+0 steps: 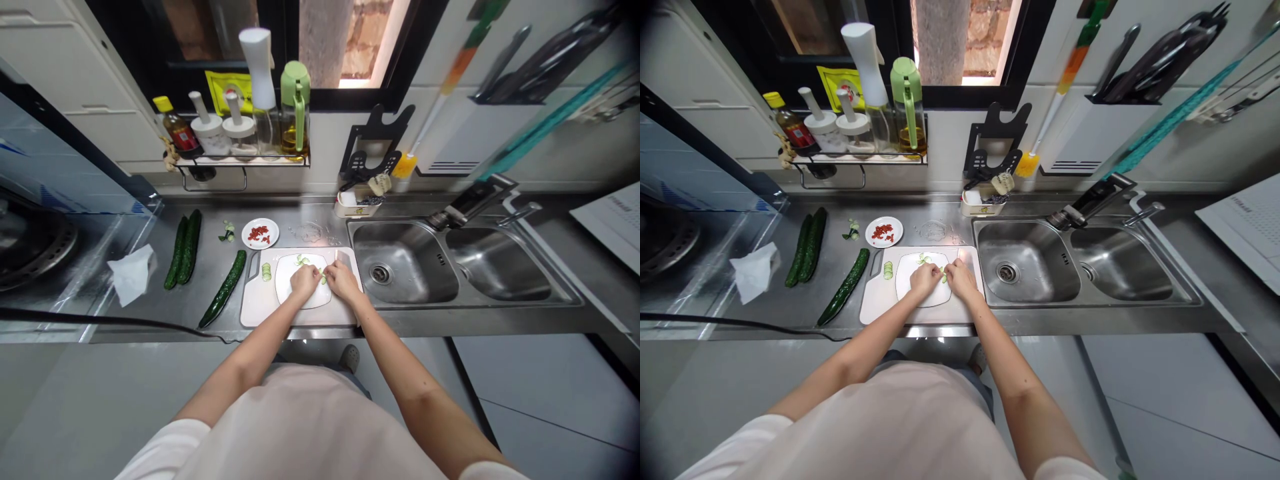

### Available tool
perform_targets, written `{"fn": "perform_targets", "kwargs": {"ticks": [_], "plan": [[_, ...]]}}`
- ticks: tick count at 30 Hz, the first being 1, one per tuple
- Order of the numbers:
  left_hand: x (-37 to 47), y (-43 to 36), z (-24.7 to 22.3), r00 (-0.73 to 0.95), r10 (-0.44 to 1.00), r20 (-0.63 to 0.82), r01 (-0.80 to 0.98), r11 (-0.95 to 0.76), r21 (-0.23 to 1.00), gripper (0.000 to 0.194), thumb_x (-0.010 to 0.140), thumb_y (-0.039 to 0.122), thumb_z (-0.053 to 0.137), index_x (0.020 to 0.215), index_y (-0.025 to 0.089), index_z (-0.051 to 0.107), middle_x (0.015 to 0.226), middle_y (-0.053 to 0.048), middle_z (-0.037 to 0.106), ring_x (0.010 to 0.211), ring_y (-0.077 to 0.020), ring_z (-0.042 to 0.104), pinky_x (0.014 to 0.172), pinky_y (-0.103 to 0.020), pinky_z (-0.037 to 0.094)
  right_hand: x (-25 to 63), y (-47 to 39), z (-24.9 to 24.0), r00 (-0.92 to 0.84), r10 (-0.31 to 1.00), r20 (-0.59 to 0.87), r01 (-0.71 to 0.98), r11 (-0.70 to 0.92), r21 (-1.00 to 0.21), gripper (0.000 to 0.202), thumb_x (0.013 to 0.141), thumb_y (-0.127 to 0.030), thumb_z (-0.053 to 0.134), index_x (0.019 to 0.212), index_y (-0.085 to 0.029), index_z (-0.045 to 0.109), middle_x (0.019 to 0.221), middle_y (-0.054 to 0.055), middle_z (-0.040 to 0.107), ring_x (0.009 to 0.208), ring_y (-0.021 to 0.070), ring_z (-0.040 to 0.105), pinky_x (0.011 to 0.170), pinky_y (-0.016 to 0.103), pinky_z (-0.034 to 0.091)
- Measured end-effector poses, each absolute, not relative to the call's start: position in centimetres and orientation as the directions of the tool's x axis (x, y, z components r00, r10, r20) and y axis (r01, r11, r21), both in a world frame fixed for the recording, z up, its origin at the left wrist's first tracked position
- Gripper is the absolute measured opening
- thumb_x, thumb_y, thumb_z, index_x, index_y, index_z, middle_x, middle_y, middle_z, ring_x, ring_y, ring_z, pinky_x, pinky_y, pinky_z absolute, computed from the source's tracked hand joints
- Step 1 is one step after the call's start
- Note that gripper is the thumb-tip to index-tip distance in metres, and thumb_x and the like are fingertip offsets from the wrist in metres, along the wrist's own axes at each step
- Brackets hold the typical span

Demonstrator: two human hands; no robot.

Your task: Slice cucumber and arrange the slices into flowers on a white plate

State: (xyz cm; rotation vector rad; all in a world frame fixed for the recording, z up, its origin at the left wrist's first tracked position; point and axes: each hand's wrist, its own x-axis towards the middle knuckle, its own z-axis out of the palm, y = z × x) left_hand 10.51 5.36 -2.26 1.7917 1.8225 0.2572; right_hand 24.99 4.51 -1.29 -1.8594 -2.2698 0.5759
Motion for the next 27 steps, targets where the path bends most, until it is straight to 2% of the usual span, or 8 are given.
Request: {"fn": "perform_targets", "kwargs": {"ticks": [7,13,27], "plan": [[10.4,5.1,-2.4,0.051,0.967,-0.248,0.838,0.093,0.538,0.018,0.087,0.037,0.057,0.091,0.024,0.069,0.102,-0.004,0.068,0.092,-0.0176,0.062,0.075,-0.026,0.042,25.0,4.4,-1.4,-0.215,0.971,-0.108,0.912,0.160,-0.377,0.024,0.091,-0.022,0.046,0.101,-0.019,0.068,0.104,0.009,0.055,0.096,0.0190,0.053,0.075,0.026,0.039],[9.9,4.2,-2.4,0.042,0.982,-0.183,0.823,0.070,0.564,0.016,0.087,0.032,0.056,0.099,0.027,0.066,0.098,-0.001,0.066,0.090,-0.0164,0.060,0.075,-0.026,0.042,25.1,4.4,-1.0,-0.195,0.977,-0.082,0.910,0.149,-0.387,0.026,0.092,-0.021,0.045,0.105,-0.020,0.067,0.106,0.008,0.055,0.096,0.0187,0.053,0.077,0.026,0.039],[10.1,3.0,-2.0,0.171,0.972,-0.162,0.881,-0.077,0.467,0.030,0.092,0.030,0.045,0.110,0.032,0.068,0.106,-0.004,0.061,0.096,-0.0180,0.059,0.077,-0.027,0.045,24.9,4.3,-0.9,-0.221,0.966,-0.131,0.921,0.163,-0.353,0.029,0.092,-0.021,0.043,0.106,-0.021,0.069,0.109,0.009,0.055,0.100,0.0195,0.051,0.079,0.026,0.039]]}}
